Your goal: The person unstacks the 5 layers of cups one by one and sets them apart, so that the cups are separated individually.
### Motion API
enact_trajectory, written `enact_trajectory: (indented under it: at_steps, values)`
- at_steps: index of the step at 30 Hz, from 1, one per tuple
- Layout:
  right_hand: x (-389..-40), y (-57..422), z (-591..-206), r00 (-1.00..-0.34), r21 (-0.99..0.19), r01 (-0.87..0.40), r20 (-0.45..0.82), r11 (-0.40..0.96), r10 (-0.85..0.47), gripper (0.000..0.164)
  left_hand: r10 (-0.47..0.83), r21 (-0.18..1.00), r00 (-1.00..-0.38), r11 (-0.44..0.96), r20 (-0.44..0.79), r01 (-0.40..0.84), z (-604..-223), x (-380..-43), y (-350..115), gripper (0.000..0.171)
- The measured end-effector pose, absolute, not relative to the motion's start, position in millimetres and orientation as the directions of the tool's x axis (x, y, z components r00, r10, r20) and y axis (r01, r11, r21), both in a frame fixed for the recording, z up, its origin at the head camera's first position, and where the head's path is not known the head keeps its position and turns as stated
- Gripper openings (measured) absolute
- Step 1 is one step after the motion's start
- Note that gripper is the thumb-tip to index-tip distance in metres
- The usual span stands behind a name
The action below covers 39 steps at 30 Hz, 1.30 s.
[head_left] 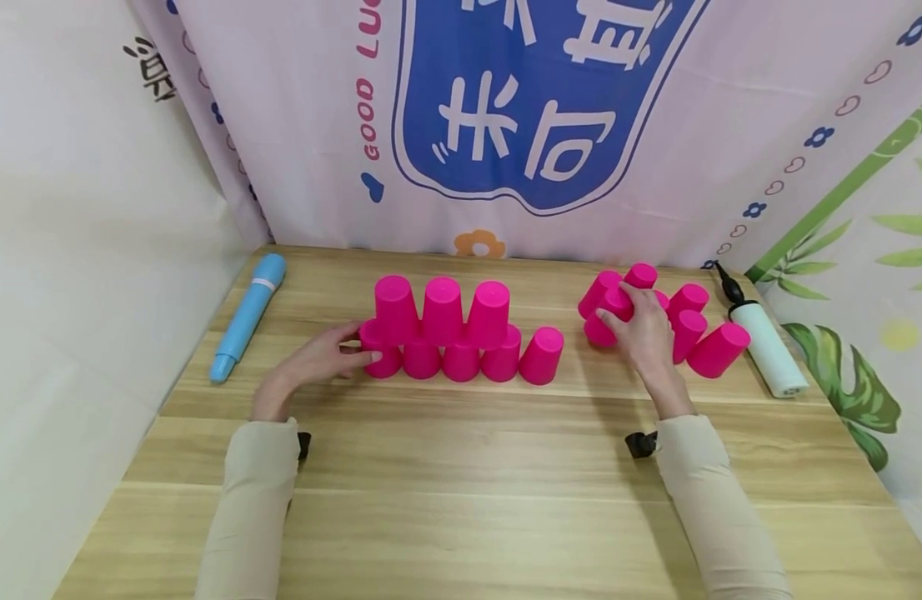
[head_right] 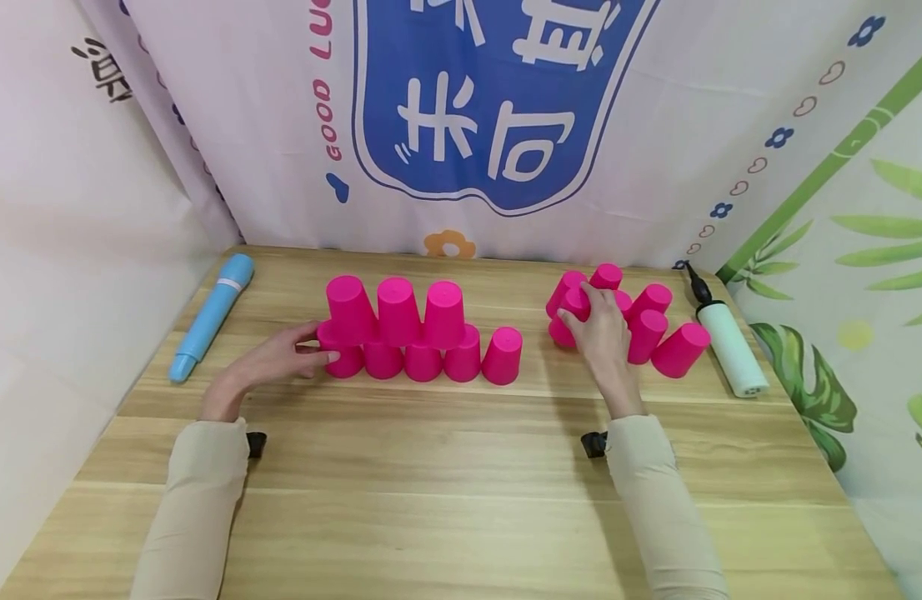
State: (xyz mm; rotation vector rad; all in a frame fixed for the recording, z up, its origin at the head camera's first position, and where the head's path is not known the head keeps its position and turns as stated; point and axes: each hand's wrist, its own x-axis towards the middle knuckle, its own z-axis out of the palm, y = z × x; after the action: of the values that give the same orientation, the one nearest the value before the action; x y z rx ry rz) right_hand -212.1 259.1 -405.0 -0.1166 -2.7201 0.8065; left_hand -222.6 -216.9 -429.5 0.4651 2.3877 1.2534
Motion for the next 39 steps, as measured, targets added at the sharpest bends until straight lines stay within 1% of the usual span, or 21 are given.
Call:
enact_trajectory:
  at_steps: [10, 18, 22, 24, 27, 29, 31, 33, 34, 36, 37, 39]
  values:
    - [-216.1, 264.9, -416.7, -0.959, -0.542, 0.013, 0.231, 0.84, 0.164, 0.061, 0.472, 0.847, -0.859, 0.523, -0.196, 0.095, -429.9, -222.3, -217.5, 0.063]
    - [-216.2, 267.0, -423.5, -0.951, -0.554, -0.024, 0.269, 0.832, 0.151, 0.058, 0.469, 0.848, -0.86, 0.523, -0.201, 0.087, -429.1, -222.1, -217.4, 0.064]
    - [-214.7, 266.6, -421.7, -0.949, -0.557, -0.023, 0.274, 0.83, 0.157, 0.059, 0.468, 0.846, -0.86, 0.526, -0.202, 0.088, -428.1, -222.0, -217.0, 0.063]
    - [-211.6, 263.3, -416.8, -0.941, -0.549, -0.028, 0.296, 0.836, 0.163, 0.059, 0.472, 0.844, -0.858, 0.529, -0.203, 0.091, -427.3, -221.8, -216.7, 0.063]
    - [-205.6, 250.6, -401.8, -0.908, -0.527, -0.08, 0.389, 0.846, 0.157, 0.054, 0.474, 0.844, -0.856, 0.528, -0.206, 0.09, -427.4, -221.6, -216.0, 0.064]
    - [-202.5, 236.6, -387.2, -0.866, -0.503, -0.141, 0.48, 0.852, 0.14, 0.048, 0.472, 0.846, -0.857, 0.526, -0.207, 0.086, -427.8, -222.1, -215.7, 0.064]
    - [-200.3, 219.6, -372.0, -0.818, -0.483, -0.225, 0.566, 0.846, 0.105, 0.043, 0.469, 0.848, -0.86, 0.524, -0.203, 0.086, -428.1, -222.6, -215.8, 0.063]
    - [-198.4, 201.0, -359.7, -0.791, -0.484, -0.317, 0.609, 0.816, 0.054, 0.04, 0.466, 0.849, -0.862, 0.522, -0.2, 0.085, -427.9, -222.8, -216.0, 0.063]
    - [-197.4, 191.8, -355.3, -0.789, -0.493, -0.368, 0.614, 0.788, 0.016, 0.04, 0.466, 0.849, -0.862, 0.522, -0.2, 0.086, -427.9, -222.9, -216.0, 0.063]
    - [-195.6, 173.9, -350.1, -0.813, -0.541, -0.444, 0.579, 0.715, -0.066, 0.043, 0.468, 0.849, -0.861, 0.521, -0.199, 0.087, -427.9, -223.0, -216.2, 0.064]
    - [-194.8, 165.5, -348.9, -0.831, -0.573, -0.463, 0.545, 0.677, -0.107, 0.045, 0.467, 0.848, -0.861, 0.523, -0.202, 0.085, -427.7, -222.9, -216.2, 0.064]
    - [-193.6, 151.3, -349.2, -0.874, -0.641, -0.452, 0.456, 0.62, -0.167, 0.052, 0.467, 0.848, -0.86, 0.524, -0.205, 0.082, -427.5, -222.7, -216.3, 0.064]
